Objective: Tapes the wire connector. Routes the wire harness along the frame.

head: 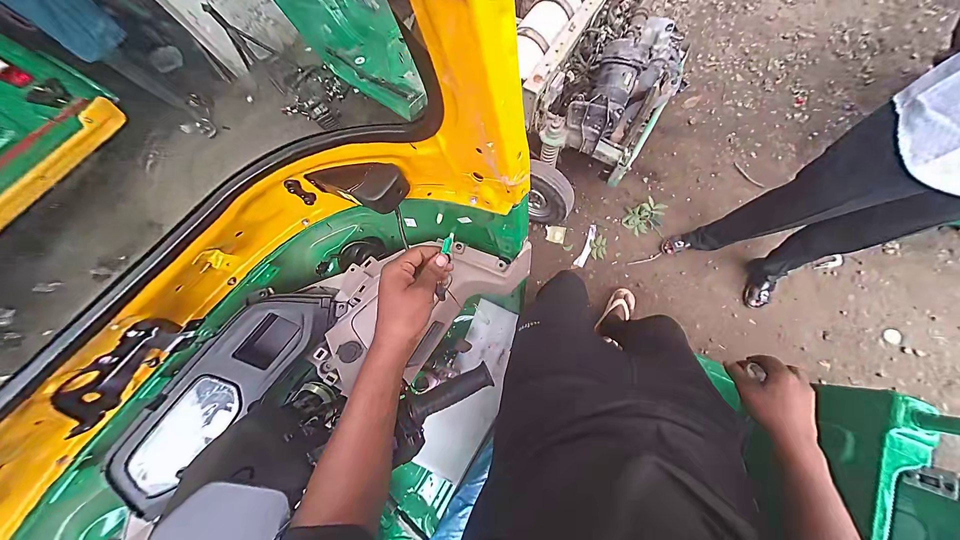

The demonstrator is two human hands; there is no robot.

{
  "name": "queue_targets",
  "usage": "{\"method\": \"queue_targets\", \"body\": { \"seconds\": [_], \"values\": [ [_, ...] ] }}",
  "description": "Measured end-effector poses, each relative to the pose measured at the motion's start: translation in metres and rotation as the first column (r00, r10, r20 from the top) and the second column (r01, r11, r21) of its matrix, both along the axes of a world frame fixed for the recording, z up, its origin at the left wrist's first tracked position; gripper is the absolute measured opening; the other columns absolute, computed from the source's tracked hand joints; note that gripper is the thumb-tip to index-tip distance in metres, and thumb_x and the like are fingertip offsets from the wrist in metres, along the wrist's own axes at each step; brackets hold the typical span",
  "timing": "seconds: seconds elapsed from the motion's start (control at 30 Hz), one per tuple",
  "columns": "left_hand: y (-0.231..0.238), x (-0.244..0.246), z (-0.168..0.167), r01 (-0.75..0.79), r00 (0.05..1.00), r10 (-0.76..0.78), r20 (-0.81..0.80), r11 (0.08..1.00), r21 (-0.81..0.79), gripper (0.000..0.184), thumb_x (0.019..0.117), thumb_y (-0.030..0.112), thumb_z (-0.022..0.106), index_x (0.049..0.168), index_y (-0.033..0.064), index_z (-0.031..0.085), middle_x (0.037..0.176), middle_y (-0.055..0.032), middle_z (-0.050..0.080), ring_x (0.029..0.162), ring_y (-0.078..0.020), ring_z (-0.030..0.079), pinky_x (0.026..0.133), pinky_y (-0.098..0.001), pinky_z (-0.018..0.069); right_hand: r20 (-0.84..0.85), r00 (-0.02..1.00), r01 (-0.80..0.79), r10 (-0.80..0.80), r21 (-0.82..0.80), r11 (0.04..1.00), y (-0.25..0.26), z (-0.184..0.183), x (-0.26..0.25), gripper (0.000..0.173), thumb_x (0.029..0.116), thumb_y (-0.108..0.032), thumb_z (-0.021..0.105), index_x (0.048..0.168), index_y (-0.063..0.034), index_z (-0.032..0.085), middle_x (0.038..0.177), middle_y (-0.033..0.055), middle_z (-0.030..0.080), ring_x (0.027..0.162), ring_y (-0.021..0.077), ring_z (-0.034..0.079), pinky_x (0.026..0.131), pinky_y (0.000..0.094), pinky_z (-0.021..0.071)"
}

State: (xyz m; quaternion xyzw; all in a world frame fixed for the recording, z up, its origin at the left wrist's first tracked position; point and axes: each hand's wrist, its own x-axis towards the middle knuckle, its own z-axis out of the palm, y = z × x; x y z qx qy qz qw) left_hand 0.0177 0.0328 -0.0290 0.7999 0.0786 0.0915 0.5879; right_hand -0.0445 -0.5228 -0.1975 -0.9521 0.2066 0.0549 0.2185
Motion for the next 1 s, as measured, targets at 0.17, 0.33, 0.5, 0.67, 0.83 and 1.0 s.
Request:
{"method": "queue_targets", "body": {
  "seconds": [0.17,0.33,0.5,0.67,0.83,1.0],
  "values": [
    [0.000,0.000,0.003,0.166,0.980,-0.192,-0.048,0.929,-0.330,0.007,0.0976,0.002,0.064,0.101,0.0020,0.070,0.091,-0.0091,0.072,0.081,-0.0152,0.070,0.079,-0.0314,0.0604,-0.124,0.983,0.137,-0.132,0.034,0.990,-0.023,-0.072,-0.055,0.042,0.0991,-0.033,0.067,0.120,0.0037,0.068,0.123,0.0356,0.062,0.121,0.0544,0.056,0.104,0.0712,0.0402],
    [-0.010,-0.003,-0.003,0.197,0.980,-0.190,0.052,0.927,-0.319,0.010,0.0912,0.000,0.071,0.100,0.0051,0.069,0.085,-0.0054,0.071,0.075,-0.0132,0.069,0.072,-0.0299,0.0607,-0.090,0.974,0.218,-0.206,0.152,0.964,-0.028,-0.079,-0.056,0.041,0.0960,-0.033,0.072,0.123,-0.0021,0.069,0.123,0.0273,0.066,0.119,0.0448,0.061,0.103,0.0689,0.0424],
    [-0.015,-0.003,-0.005,0.150,0.979,-0.124,0.160,0.974,-0.167,0.017,0.0856,0.000,0.078,0.088,0.0072,0.063,0.079,-0.0026,0.067,0.067,-0.0111,0.064,0.066,-0.0277,0.0594,-0.270,0.929,0.299,-0.254,0.141,0.944,-0.033,-0.075,-0.041,0.040,0.0914,-0.035,0.078,0.117,-0.0037,0.073,0.117,0.0266,0.069,0.114,0.0444,0.063,0.097,0.0694,0.0459],
    [-0.014,-0.001,-0.011,0.129,0.963,-0.102,0.248,0.987,-0.097,0.018,0.0863,0.000,0.077,0.086,0.0080,0.061,0.078,-0.0015,0.062,0.066,-0.0108,0.060,0.062,-0.0264,0.0557,-0.472,0.864,0.190,-0.175,-0.015,0.982,-0.045,-0.082,-0.012,0.054,0.0901,-0.037,0.079,0.121,0.0045,0.066,0.121,0.0334,0.065,0.118,0.0497,0.061,0.099,0.0701,0.0456],
    [-0.019,-0.004,-0.010,0.153,0.961,-0.128,0.245,0.984,-0.087,0.013,0.0870,-0.001,0.076,0.088,0.0073,0.066,0.079,-0.0020,0.065,0.065,-0.0101,0.061,0.059,-0.0237,0.0547,-0.559,0.826,0.016,-0.075,-0.109,0.994,-0.042,-0.092,-0.005,0.040,0.0920,-0.027,0.074,0.116,0.0041,0.067,0.119,0.0335,0.065,0.115,0.0515,0.062,0.094,0.0706,0.0482],
    [-0.022,0.000,-0.021,0.319,0.940,-0.298,-0.165,0.941,0.118,0.007,0.0943,0.011,0.074,0.098,0.0064,0.069,0.081,-0.0040,0.068,0.068,-0.0132,0.064,0.063,-0.0317,0.0566,-0.590,0.805,-0.162,0.067,-0.110,0.981,-0.054,-0.112,-0.005,0.026,0.0944,-0.022,0.072,0.110,-0.0001,0.072,0.115,0.0302,0.069,0.112,0.0498,0.064,0.092,0.0688,0.0501]
  ]
}}
